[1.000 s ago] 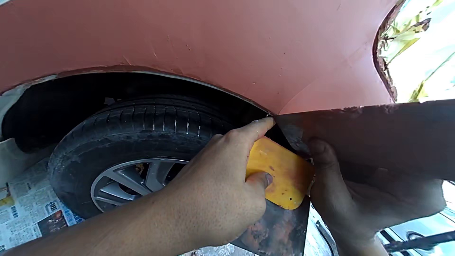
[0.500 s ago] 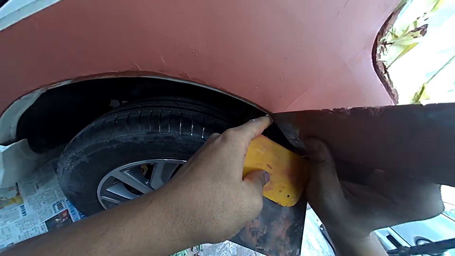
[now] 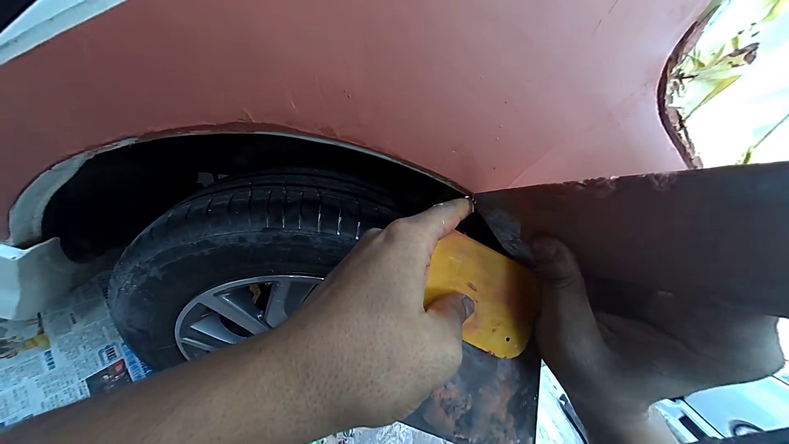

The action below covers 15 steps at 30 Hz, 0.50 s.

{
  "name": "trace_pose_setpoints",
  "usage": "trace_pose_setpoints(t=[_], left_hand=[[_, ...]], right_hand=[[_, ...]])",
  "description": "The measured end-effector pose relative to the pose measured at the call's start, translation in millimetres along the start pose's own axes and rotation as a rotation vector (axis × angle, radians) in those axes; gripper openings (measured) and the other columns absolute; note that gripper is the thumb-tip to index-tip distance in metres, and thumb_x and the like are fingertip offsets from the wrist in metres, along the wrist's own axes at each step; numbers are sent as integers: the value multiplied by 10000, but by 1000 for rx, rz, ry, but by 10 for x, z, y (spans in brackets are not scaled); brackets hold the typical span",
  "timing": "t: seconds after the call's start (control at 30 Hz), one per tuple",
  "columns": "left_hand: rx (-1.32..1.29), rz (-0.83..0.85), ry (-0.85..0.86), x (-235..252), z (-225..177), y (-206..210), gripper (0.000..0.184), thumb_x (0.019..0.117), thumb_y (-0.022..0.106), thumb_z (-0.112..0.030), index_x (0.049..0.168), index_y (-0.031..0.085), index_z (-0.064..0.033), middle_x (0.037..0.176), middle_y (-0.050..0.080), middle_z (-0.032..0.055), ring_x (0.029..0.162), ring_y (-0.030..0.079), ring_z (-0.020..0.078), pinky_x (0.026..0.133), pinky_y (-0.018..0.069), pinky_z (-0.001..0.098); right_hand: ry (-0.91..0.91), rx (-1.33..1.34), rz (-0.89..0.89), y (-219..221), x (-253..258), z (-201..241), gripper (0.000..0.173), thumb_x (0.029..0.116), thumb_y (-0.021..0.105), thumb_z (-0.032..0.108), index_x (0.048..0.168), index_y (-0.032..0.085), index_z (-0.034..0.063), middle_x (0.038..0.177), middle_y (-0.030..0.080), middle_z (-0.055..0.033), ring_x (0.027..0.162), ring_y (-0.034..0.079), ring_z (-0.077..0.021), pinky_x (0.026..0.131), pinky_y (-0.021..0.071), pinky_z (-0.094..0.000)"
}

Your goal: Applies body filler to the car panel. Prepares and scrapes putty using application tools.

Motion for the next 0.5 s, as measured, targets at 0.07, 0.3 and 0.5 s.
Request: trace_pose_setpoints(t=[0.07, 0.3, 0.5], left_hand=[[-2, 2, 7, -2, -3, 2, 760, 892, 782, -181, 1540, 432, -366, 1095, 729, -96, 913, 721, 38, 748, 643, 248], [-17, 4, 6, 1, 2, 3, 763, 893, 781, -169, 1540, 430, -372, 1109, 726, -89, 930, 720, 44, 754, 644, 256], [-22, -10, 18, -21, -11, -45, 769, 888, 777, -141, 1543, 434, -356, 1110, 728, -88, 926, 721, 43, 749, 645, 250]], right_hand=[[6, 17, 8, 5, -15, -28, 400, 879, 793, 126, 1206, 577, 45, 1051, 722, -21, 965, 719, -147, 842, 631, -357], [-56, -41, 24, -7, 71, 17, 367, 880, 787, 145, 1175, 588, 59, 1042, 708, 28, 967, 694, -72, 847, 604, -298], [-66, -114, 23, 9, 68, 49, 287, 889, 785, 222, 1076, 634, 64, 934, 709, 0, 849, 699, -73, 757, 603, -297]])
Point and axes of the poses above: each hand's wrist, its own x-axis towards the middle knuckle, its own y-axis out of the palm, z = x × y, the point moved 10 cm from there along x, towards the middle knuckle
